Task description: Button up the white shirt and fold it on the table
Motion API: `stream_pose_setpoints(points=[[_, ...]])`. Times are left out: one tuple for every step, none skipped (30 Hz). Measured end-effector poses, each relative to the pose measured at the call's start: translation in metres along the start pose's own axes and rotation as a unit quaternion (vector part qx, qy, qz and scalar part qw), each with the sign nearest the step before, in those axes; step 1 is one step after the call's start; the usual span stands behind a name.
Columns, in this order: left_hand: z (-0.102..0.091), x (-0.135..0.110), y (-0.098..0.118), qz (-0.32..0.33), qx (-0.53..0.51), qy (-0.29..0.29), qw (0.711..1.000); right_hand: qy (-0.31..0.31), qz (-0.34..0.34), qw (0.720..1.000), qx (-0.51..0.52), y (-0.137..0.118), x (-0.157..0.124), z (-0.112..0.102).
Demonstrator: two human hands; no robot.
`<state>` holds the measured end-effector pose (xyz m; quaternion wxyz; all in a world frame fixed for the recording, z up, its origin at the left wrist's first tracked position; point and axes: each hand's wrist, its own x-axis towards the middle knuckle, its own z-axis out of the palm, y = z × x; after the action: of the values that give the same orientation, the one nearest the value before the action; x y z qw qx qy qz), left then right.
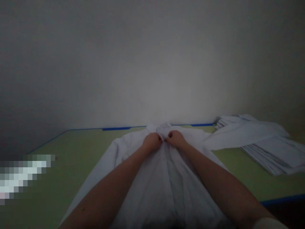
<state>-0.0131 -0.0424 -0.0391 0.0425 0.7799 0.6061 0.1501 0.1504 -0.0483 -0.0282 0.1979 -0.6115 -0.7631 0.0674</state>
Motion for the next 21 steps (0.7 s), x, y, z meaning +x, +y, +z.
stream_pose_setpoints(points=[[0.001,0.000,0.000,0.000,-0.008,0.000,1.000,-0.004,0.001,1.000,0.029,0.004,0.000,-0.002],[0.001,-0.001,0.000,0.000,-0.016,0.001,1.000,-0.016,-0.004,0.998,0.054,0.007,0.000,-0.004],[0.001,-0.001,0.001,0.000,-0.024,0.001,1.000,-0.033,-0.012,0.997,0.071,0.009,0.000,-0.005],[0.001,-0.001,0.001,0.001,-0.033,0.002,0.999,-0.046,-0.021,0.995,0.082,0.011,0.000,-0.007],[0.001,-0.001,0.002,0.003,-0.043,0.003,0.999,-0.054,-0.028,0.994,0.089,0.011,0.001,-0.008],[0.000,-0.001,0.002,0.004,-0.053,0.004,0.999,-0.058,-0.034,0.993,0.092,0.011,0.001,-0.008],[0.000,0.000,0.002,0.005,-0.065,0.004,0.998,-0.057,-0.039,0.993,0.095,0.011,0.001,-0.008],[-0.001,0.000,0.001,0.005,-0.077,0.004,0.997,-0.055,-0.045,0.993,0.098,0.010,0.000,-0.007],[-0.001,0.000,0.001,0.004,-0.090,0.003,0.996,-0.054,-0.050,0.992,0.102,0.009,0.000,-0.006],[-0.002,0.000,-0.001,0.001,-0.105,0.004,0.995,-0.054,-0.056,0.991,0.105,0.008,0.000,-0.004],[-0.002,0.000,-0.002,-0.004,-0.120,0.003,0.993,-0.054,-0.061,0.991,0.107,0.006,-0.001,-0.002],[-0.001,0.000,-0.004,-0.010,-0.135,0.003,0.991,-0.051,-0.065,0.991,0.109,0.005,-0.001,0.001],[0.000,0.000,-0.006,-0.018,-0.152,0.000,0.988,-0.043,-0.067,0.991,0.111,0.004,-0.001,0.003],[0.001,0.000,-0.008,-0.026,-0.168,-0.003,0.985,-0.033,-0.068,0.991,0.112,0.004,-0.001,0.006],[0.002,0.000,-0.009,-0.034,-0.186,-0.006,0.982,-0.021,-0.069,0.991,0.115,0.003,-0.001,0.008],[0.004,0.000,-0.010,-0.041,-0.205,-0.010,0.978,-0.010,-0.070,0.991,0.118,0.002,-0.001,0.010],[0.006,0.000,-0.011,-0.047,-0.225,-0.012,0.973,0.001,-0.071,0.990,0.120,0.001,-0.001,0.012],[0.009,0.001,-0.011,-0.051,-0.246,-0.014,0.968,0.010,-0.071,0.990,0.121,0.001,-0.001,0.013],[0.011,0.001,-0.011,-0.053,-0.266,-0.015,0.963,0.016,-0.071,0.990,0.121,0.000,-0.001,0.014],[0.012,0.001,-0.011,-0.053,-0.284,-0.015,0.957,0.024,-0.071,0.990,0.121,-0.001,-0.002,0.015],[0.014,0.001,-0.010,-0.053,-0.301,-0.016,0.952,0.030,-0.070,0.990,0.120,-0.002,-0.002,0.016]])
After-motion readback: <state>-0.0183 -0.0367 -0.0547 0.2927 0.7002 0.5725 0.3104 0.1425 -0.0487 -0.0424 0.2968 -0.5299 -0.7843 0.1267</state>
